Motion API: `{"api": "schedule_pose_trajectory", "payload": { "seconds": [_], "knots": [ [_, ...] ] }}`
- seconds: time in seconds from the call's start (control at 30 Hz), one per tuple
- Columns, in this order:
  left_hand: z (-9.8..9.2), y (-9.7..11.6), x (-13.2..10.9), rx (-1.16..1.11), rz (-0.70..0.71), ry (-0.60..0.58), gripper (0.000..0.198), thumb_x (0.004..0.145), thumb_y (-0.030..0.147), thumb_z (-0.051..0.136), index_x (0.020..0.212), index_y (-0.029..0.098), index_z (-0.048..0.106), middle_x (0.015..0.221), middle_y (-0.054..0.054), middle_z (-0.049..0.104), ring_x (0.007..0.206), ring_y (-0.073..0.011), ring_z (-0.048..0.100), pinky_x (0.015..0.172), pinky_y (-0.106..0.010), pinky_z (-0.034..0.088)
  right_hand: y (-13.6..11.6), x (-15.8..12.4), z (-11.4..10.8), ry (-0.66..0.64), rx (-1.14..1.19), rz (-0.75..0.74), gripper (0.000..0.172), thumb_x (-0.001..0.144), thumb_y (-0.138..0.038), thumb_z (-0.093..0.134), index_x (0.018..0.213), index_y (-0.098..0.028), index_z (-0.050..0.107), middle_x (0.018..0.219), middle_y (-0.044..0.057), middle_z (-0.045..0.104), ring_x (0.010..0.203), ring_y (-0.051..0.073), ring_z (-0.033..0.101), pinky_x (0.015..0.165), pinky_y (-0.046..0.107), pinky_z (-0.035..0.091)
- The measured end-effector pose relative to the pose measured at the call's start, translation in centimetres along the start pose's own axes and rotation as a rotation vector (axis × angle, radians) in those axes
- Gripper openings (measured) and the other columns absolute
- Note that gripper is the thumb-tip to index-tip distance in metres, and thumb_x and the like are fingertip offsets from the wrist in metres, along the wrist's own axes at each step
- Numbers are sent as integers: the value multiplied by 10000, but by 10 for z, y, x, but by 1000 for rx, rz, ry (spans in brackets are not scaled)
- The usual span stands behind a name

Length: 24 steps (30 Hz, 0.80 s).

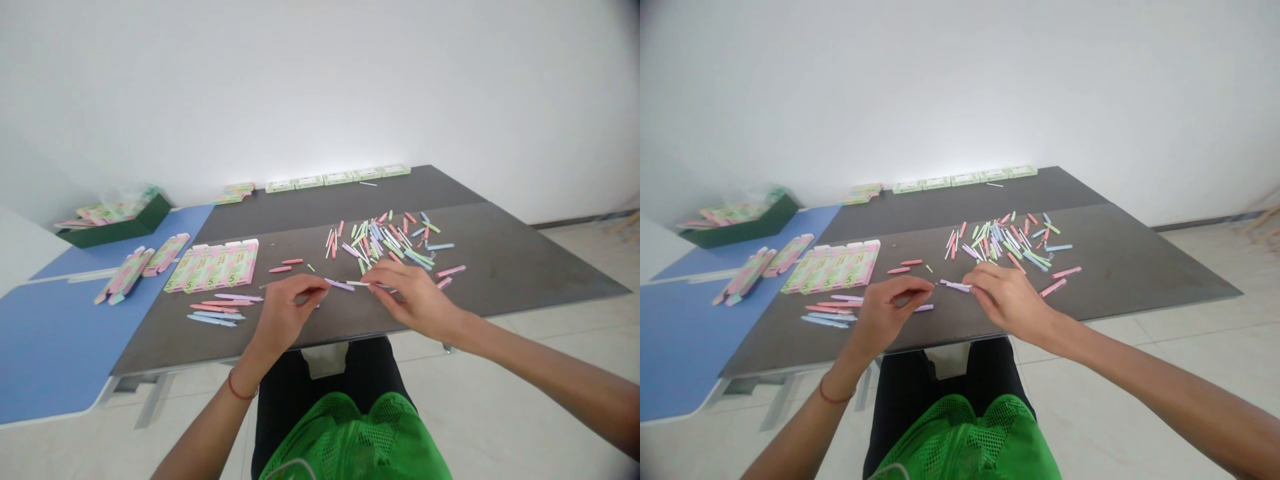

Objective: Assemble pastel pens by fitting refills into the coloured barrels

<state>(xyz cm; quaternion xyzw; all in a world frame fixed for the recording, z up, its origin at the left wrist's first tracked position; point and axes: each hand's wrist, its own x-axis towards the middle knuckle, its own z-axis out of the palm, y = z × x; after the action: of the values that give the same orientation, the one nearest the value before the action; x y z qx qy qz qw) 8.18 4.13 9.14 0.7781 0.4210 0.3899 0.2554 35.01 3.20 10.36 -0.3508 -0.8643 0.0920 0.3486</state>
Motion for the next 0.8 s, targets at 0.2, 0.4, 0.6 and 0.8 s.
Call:
{"api": "schedule_pose_trajectory", "payload": {
  "seconds": [0.2, 0.4, 0.6, 0.8],
  "knots": [
    [-4, 15, -16, -6, -57, 60, 90, 930, 283, 743, 995, 224, 766, 940, 6, 803, 806, -151, 757, 807, -243, 594, -15, -5, -2, -133, -250, 18, 253, 992, -84, 469, 1126, -145, 675, 1036, 119, 706, 846, 229, 665, 719, 335, 485],
    [38, -27, -39, 337, -41, -181, 75, 964, 235, 692, 950, 224, 765, 942, -14, 790, 881, -182, 720, 829, -293, 528, 12, -30, 24, -340, -344, 275, 209, 975, -107, 500, 1048, -165, 686, 1017, 96, 705, 849, 223, 665, 703, 306, 425],
    [63, -45, -47, 476, -64, -246, 183, 1017, 327, 613, 997, 233, 769, 1030, -45, 747, 997, -200, 658, 916, -321, 487, 24, -50, 46, -482, -460, 363, 237, 1025, -199, 486, 1014, -188, 722, 999, 101, 727, 939, 251, 658, 680, 313, 382],
    [57, -47, -43, 614, -66, -296, 197, 1048, 281, 547, 1039, 211, 731, 1051, -58, 690, 1019, -206, 610, 881, -309, 476, 26, -44, 58, -478, -469, 283, 292, 1069, -244, 451, 1028, -178, 732, 1003, 102, 713, 941, 236, 650, 672, 314, 371]
  ]
}}
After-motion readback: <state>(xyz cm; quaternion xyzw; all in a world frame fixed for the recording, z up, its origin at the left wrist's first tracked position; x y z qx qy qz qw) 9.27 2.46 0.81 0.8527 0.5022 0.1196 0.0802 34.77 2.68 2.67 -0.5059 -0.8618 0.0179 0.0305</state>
